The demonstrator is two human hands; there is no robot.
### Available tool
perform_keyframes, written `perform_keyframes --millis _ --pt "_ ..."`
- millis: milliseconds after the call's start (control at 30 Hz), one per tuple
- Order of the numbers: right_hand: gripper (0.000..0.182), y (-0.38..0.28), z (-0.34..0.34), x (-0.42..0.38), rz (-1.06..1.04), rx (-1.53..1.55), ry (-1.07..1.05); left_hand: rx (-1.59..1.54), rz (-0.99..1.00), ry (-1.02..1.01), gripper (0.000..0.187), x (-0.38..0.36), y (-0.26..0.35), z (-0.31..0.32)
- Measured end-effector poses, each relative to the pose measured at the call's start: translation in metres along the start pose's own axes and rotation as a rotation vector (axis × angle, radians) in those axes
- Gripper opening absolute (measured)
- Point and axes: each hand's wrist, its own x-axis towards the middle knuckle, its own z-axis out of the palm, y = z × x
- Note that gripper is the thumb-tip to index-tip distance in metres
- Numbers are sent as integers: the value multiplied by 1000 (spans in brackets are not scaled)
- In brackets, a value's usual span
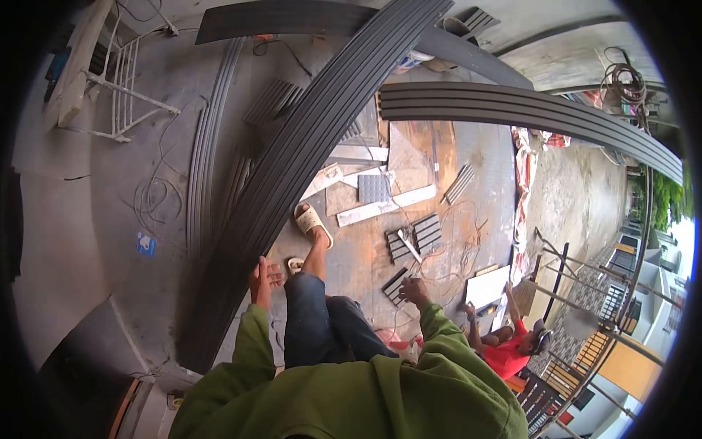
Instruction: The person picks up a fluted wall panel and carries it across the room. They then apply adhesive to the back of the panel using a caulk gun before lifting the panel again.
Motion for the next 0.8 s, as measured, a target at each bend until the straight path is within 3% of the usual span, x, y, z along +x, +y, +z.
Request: perform_keyframes --millis 167,233,267,333,400,433,600,667,733,800 --pt "37 -110 -29 48 -29 -23 -54 -184 -177 -55 46 43 -3 51" --pt "31 -150 -40 79 51 24 -31 -86 -99 -76 44 66 -16 70" --pt "35 -165 -48 92 -98 -17 -69 45 -24 -104 42 76 -23 78" --pt "43 -215 -59 100 -121 -61 -24 -32 -48 -57 35 92 -32 102" --pt "49 -248 -75 119 -104 -50 32 -379 -291 -105 37 101 -40 123" --pt "49 -267 -86 126 -87 -32 36 -406 -382 -43 44 97 -22 140" --pt "53 -345 -130 160 -110 -15 42 -591 -466 -77 56 116 -24 190" --pt "51 -370 -152 188 -87 -9 48 -715 -533 46 58 135 -36 208" --pt "40 -389 -175 238 -18 -157 124 -714 -584 168 62 155 -44 227" --pt "34 -396 -198 305 -198 -413 45 -795 -574 216 65 180 -65 240"
